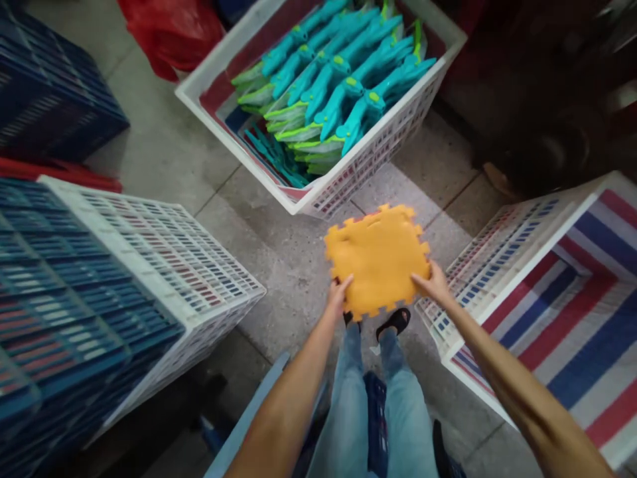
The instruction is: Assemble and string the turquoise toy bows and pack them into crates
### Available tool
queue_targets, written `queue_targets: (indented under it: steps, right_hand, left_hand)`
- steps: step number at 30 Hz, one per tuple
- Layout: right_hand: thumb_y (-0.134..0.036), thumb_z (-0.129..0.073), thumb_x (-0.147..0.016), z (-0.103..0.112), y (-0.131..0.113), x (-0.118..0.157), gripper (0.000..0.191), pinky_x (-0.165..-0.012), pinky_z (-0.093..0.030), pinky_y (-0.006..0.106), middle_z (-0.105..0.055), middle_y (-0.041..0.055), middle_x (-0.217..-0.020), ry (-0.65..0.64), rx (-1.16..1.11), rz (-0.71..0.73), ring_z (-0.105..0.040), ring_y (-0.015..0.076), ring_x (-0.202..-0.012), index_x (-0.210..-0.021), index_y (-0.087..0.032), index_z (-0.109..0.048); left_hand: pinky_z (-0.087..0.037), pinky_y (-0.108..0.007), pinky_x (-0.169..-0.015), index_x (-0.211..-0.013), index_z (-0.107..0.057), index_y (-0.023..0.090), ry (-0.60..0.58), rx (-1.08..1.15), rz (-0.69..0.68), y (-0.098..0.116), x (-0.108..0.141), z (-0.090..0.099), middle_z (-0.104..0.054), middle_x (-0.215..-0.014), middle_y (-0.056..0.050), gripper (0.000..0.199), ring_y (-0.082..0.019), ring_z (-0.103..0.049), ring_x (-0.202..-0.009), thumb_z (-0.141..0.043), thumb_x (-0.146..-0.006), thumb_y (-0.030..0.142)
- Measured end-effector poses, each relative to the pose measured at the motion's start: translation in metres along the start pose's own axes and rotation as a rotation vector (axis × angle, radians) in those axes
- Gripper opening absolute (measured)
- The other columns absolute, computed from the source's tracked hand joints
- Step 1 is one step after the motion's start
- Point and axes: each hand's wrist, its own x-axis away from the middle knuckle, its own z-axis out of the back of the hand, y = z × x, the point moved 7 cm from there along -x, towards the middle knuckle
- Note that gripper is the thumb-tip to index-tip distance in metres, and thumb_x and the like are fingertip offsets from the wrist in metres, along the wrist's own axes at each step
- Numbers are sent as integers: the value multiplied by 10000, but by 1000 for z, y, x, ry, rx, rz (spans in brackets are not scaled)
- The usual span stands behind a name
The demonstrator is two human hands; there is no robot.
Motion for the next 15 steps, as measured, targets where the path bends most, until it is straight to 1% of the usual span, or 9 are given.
queue_targets:
  steps: [4,7,9,10,11,12,13,14,15]
  right_hand:
    - [-312,-710,-730,-123,-56,38,749,-1124,-391,535,-544,182,-1421,-183,51,-25,-520,336,-1306,-1430,-151,-498]
    - [-274,-715,-746,-216,-111,56,815,-1185,-315,523,-448,197,-1518,-406,17,46,-408,342,-1423,-1495,-132,-430]
    - [-309,-736,-759,-270,-151,69,850,-1200,-311,482,-399,172,-1568,-593,-102,175,-368,309,-1463,-1522,-161,-394]
    - [-334,-742,-767,-288,-168,75,854,-1201,-318,459,-387,158,-1580,-657,-162,248,-365,289,-1469,-1527,-177,-386]
    - [-356,-741,-776,-298,-181,79,845,-1200,-324,443,-386,144,-1584,-679,-206,311,-367,274,-1470,-1526,-192,-388]
    - [-367,-730,-789,-298,-187,80,817,-1200,-325,439,-400,134,-1578,-652,-224,349,-373,265,-1466,-1518,-202,-400]
    - [-366,-710,-807,-287,-184,76,771,-1203,-319,448,-421,131,-1564,-575,-212,352,-377,266,-1462,-1503,-205,-421]
    - [-350,-684,-825,-266,-173,70,715,-1206,-309,468,-445,136,-1544,-454,-170,316,-379,274,-1457,-1482,-200,-446]
    - [-322,-655,-840,-232,-154,62,655,-1206,-299,495,-469,146,-1519,-297,-107,246,-385,289,-1448,-1455,-192,-471]
  left_hand:
    - [-616,-370,-900,-1175,-608,195,202,-57,62,20,6,133,-719,-1211,-99,383,-286,-665,-1173,-666,-797,178]
    - [-627,-367,-874,-1207,-594,199,334,-119,77,49,4,219,-708,-1232,-105,393,-294,-635,-1223,-607,-814,195]
    - [-628,-387,-868,-1258,-583,235,533,-301,50,81,7,272,-692,-1274,-84,444,-296,-637,-1219,-596,-815,238]
    - [-620,-427,-890,-1290,-566,262,676,-413,51,99,12,295,-672,-1314,-77,495,-316,-626,-1230,-617,-798,274]
    - [-595,-479,-934,-1322,-540,289,820,-526,52,119,19,313,-635,-1371,-75,565,-346,-599,-1258,-650,-768,314]
    - [-556,-520,-990,-1353,-508,317,943,-643,37,141,24,323,-585,-1432,-72,638,-370,-560,-1296,-679,-739,354]
    - [-505,-542,-1048,-1375,-476,342,1019,-763,-9,164,27,322,-530,-1487,-65,690,-383,-515,-1339,-692,-721,386]
    - [-453,-540,-1102,-1389,-453,359,1027,-886,-90,187,25,311,-479,-1528,-54,707,-378,-471,-1377,-686,-724,410]
    - [-410,-513,-1144,-1391,-446,365,974,-1006,-197,209,18,289,-448,-1550,-40,679,-354,-443,-1404,-662,-749,420]
